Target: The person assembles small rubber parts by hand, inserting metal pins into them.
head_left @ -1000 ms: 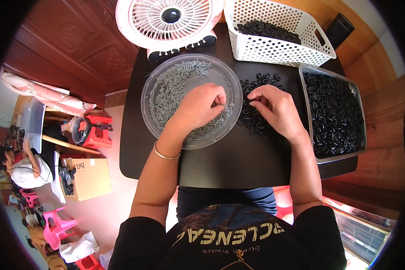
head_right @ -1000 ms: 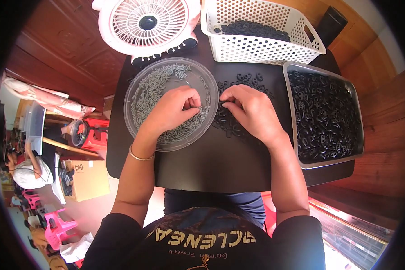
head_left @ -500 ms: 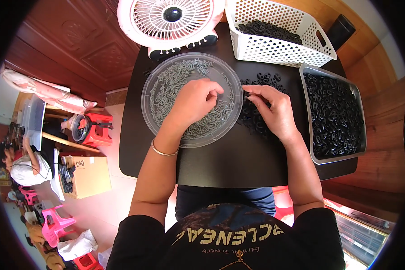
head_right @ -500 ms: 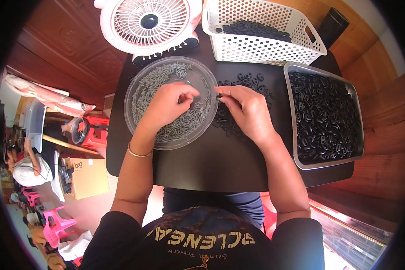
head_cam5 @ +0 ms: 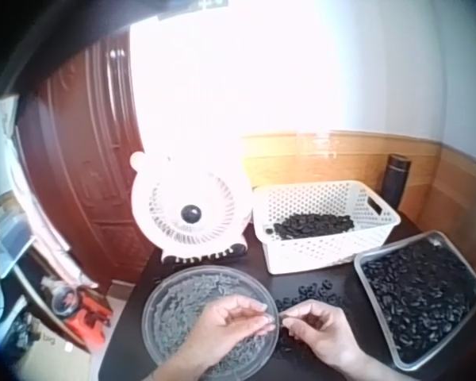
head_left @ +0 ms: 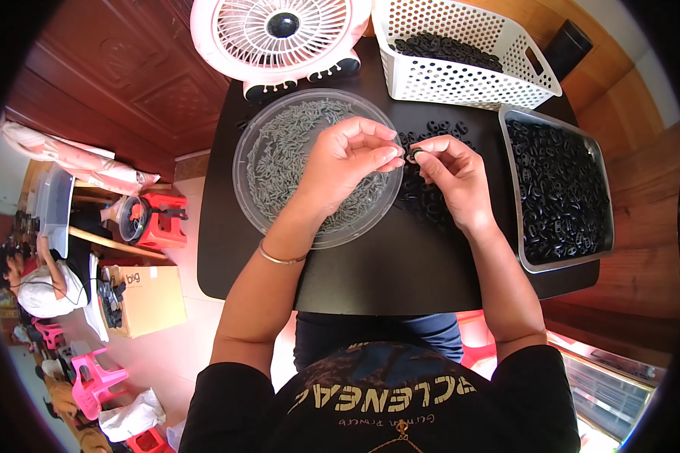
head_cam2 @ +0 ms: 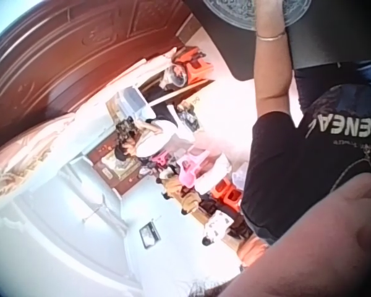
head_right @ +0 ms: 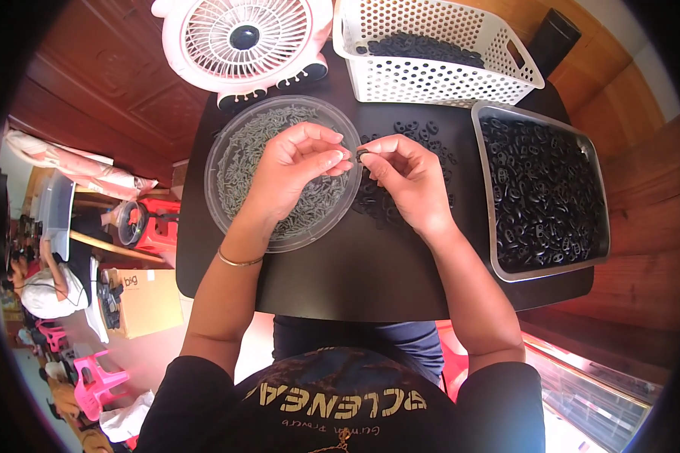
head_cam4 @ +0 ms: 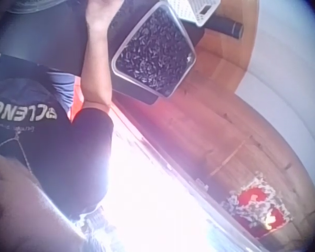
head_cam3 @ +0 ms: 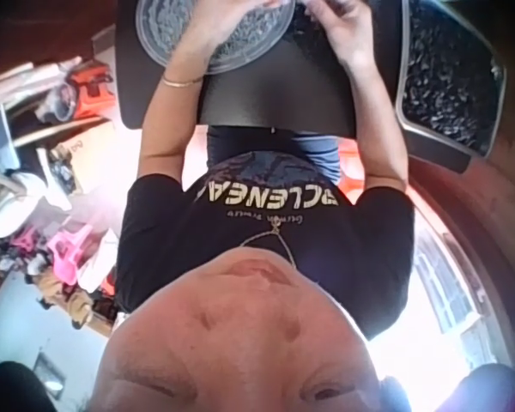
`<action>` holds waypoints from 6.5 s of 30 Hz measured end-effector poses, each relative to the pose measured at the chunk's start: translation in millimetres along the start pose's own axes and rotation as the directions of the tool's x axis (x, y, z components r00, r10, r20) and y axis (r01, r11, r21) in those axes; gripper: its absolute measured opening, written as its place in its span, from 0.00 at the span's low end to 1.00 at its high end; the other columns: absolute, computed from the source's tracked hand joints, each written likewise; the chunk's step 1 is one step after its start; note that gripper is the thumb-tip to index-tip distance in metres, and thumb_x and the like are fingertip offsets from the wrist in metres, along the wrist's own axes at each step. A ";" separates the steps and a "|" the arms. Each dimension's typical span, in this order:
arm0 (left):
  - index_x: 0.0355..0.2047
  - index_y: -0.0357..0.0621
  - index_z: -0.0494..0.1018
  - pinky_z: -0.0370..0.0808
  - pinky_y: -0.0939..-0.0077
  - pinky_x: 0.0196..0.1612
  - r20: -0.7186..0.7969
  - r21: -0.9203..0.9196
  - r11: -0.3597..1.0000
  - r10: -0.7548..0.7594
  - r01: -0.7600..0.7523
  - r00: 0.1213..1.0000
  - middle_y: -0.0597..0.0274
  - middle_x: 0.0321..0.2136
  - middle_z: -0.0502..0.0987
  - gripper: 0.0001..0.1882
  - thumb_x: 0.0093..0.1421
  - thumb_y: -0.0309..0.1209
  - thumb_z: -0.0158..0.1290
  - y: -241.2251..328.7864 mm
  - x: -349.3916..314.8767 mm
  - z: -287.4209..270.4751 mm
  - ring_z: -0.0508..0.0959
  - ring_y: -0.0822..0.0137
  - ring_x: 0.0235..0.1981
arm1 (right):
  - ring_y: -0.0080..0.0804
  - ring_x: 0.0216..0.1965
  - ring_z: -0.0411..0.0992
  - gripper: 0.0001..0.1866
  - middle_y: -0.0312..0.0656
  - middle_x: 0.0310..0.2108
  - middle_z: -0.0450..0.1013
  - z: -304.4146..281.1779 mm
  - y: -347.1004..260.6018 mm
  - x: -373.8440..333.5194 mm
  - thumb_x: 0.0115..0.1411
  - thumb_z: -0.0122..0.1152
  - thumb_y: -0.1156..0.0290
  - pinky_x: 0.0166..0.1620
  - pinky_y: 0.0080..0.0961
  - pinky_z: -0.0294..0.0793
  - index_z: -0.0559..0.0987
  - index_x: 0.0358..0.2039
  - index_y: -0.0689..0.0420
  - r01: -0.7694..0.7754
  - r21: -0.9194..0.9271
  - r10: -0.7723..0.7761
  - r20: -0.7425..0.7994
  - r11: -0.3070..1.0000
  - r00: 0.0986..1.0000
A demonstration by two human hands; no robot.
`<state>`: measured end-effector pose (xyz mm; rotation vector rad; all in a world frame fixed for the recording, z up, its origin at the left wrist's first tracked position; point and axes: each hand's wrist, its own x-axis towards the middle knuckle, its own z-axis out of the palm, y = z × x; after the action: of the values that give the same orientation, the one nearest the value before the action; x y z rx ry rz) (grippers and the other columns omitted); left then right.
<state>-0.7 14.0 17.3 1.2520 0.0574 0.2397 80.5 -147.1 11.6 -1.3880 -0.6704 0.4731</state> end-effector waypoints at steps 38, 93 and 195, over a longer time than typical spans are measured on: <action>0.27 0.36 0.69 0.67 0.88 0.23 -0.028 0.184 0.982 0.041 -0.035 0.999 0.66 0.20 0.71 0.09 0.57 0.31 0.49 -8.7 -3.1 12.7 0.70 0.80 0.20 | 0.10 0.26 0.67 0.05 0.30 0.24 0.72 5.4 -0.7 -2.8 0.52 0.57 0.80 0.29 0.09 0.66 0.77 0.30 0.61 0.059 -0.023 -0.061 -0.132 0.998 0.989; 0.31 0.32 0.69 0.69 0.88 0.30 0.031 0.108 0.991 0.077 -0.080 0.997 0.64 0.26 0.73 0.05 0.52 0.20 0.51 -7.0 -4.4 14.1 0.71 0.80 0.28 | 0.19 0.33 0.69 0.08 0.38 0.30 0.72 -4.2 -12.1 2.0 0.54 0.51 0.83 0.36 0.15 0.69 0.75 0.34 0.62 0.349 -0.330 -0.326 0.123 0.877 0.937; 0.37 0.38 0.69 0.73 0.79 0.38 -0.047 -0.258 0.965 -0.068 0.054 0.997 0.63 0.31 0.73 0.08 0.55 0.22 0.49 -12.4 -3.7 13.5 0.74 0.72 0.32 | 0.16 0.27 0.68 0.06 0.34 0.28 0.70 -7.4 -5.9 -0.7 0.58 0.51 0.73 0.33 0.14 0.68 0.73 0.35 0.60 -0.070 0.168 0.057 0.080 0.983 0.995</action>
<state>-0.1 -3.0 9.6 0.9837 0.1089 0.2211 84.5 -153.9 17.0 -1.2371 -0.6326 0.6219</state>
